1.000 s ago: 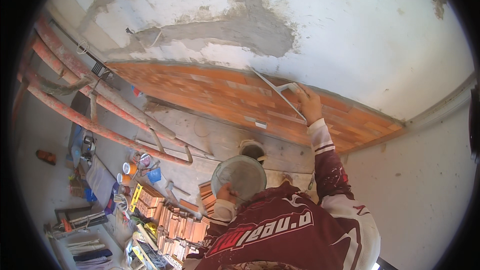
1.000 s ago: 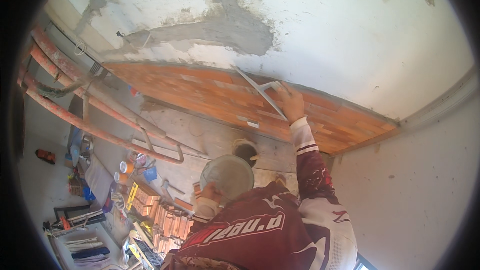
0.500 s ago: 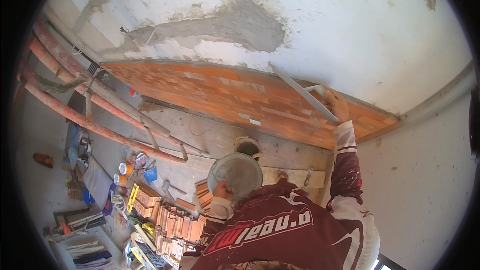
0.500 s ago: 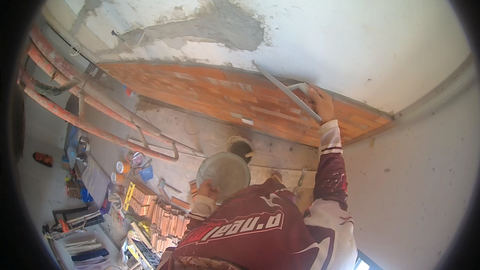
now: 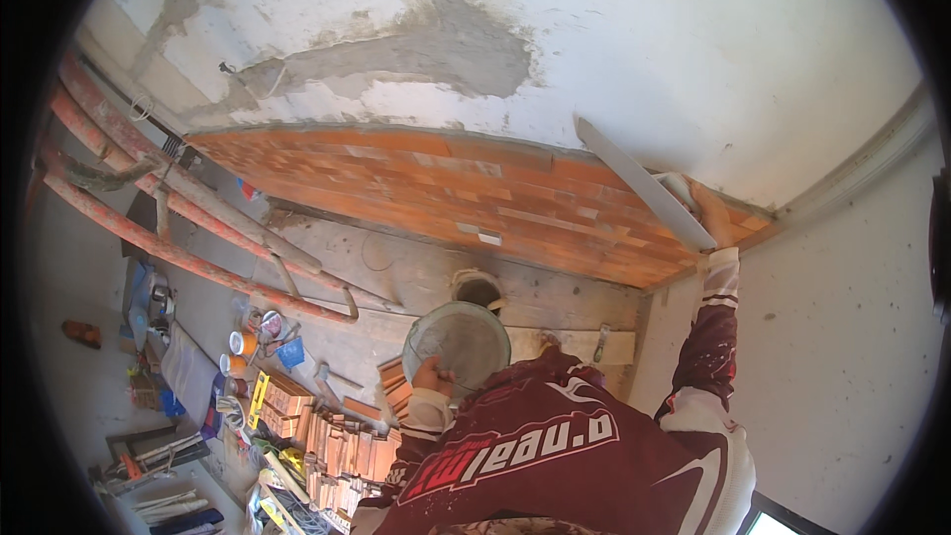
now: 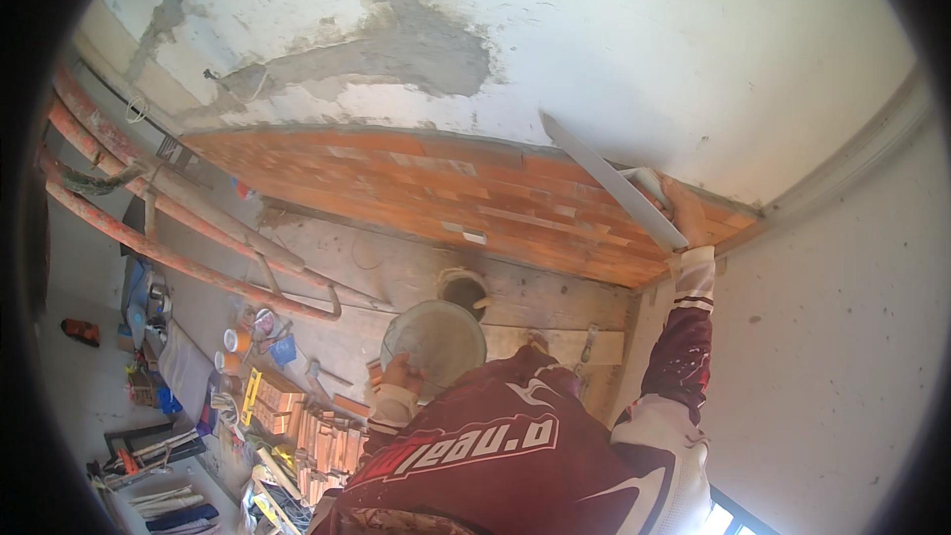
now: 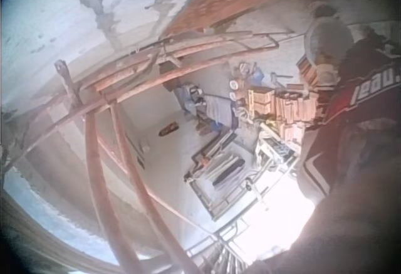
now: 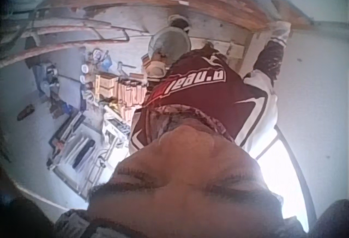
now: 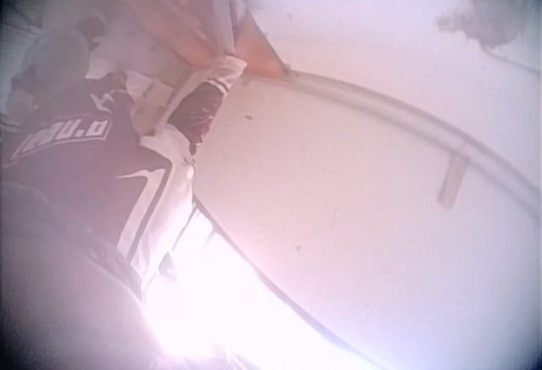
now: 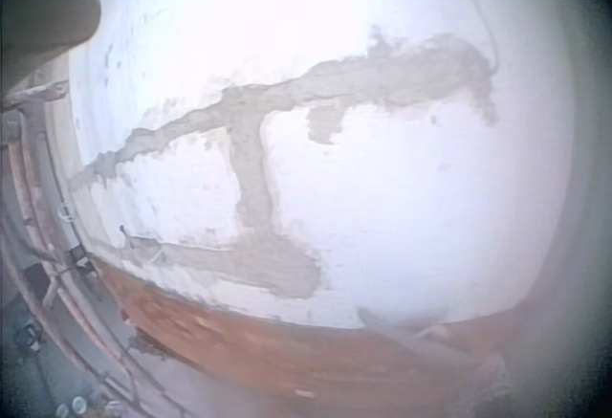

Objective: The person applies plaster to a wall using a trowel and a bucket. They repeatedly scoop plaster from the bucket and spread it onto the wall surface, smoothing it with the trowel.

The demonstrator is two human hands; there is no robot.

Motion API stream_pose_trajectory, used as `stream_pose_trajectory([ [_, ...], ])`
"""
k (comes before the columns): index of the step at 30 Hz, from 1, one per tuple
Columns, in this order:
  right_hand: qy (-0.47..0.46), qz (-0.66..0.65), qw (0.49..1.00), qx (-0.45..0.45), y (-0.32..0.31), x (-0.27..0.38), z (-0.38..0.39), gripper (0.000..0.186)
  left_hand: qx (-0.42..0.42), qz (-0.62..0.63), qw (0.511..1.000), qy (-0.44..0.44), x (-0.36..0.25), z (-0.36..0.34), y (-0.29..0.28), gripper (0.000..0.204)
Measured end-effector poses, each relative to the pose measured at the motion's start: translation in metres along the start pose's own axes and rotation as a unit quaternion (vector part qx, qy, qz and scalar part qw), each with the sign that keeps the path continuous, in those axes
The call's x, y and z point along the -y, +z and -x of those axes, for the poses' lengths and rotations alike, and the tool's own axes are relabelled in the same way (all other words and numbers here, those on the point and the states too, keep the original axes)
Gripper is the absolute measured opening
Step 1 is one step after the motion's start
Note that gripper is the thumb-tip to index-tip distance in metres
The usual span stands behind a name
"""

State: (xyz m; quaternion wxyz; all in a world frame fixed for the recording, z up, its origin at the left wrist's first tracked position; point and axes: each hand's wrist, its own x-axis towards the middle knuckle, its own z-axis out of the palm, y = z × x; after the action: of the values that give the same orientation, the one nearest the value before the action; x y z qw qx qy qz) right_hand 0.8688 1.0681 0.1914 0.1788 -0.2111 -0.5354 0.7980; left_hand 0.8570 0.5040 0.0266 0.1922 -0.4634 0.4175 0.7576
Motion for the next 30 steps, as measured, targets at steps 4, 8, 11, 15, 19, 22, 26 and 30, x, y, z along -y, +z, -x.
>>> stream_pose_trajectory([
  [4,0.021,0.089,0.996,-0.002,0.002,0.014,0.012,0.040,0.014,-0.008,1.000,0.008,0.005,-0.005,-0.002,0.016],
  [8,0.000,0.080,0.997,-0.008,-0.007,0.005,0.016,0.040,0.027,-0.032,0.999,0.023,0.007,0.010,0.009,0.017],
  [11,-0.009,0.096,0.994,-0.043,-0.001,0.006,0.021,0.040,0.042,-0.028,0.999,0.019,0.009,-0.005,0.002,0.017],
  [15,0.035,0.140,0.989,0.015,-0.010,0.014,0.028,0.040,0.039,-0.039,0.998,0.007,0.010,-0.004,0.008,0.016],
  [19,-0.035,0.205,0.978,-0.002,0.011,-0.002,0.028,0.039,0.038,-0.046,0.998,-0.008,0.012,-0.015,0.007,0.016],
  [22,-0.035,0.180,0.982,-0.045,0.011,-0.004,0.032,0.040,0.042,-0.036,0.998,-0.006,0.010,-0.015,0.004,0.016],
  [26,0.008,0.119,0.993,-0.012,-0.013,0.009,0.058,0.040,0.086,-0.133,0.984,0.077,0.016,-0.013,-0.010,0.017],
  [30,-0.018,0.237,0.971,0.011,-0.003,-0.025,0.061,0.033,0.071,-0.095,0.990,0.080,0.019,-0.003,0.004,0.017],
])
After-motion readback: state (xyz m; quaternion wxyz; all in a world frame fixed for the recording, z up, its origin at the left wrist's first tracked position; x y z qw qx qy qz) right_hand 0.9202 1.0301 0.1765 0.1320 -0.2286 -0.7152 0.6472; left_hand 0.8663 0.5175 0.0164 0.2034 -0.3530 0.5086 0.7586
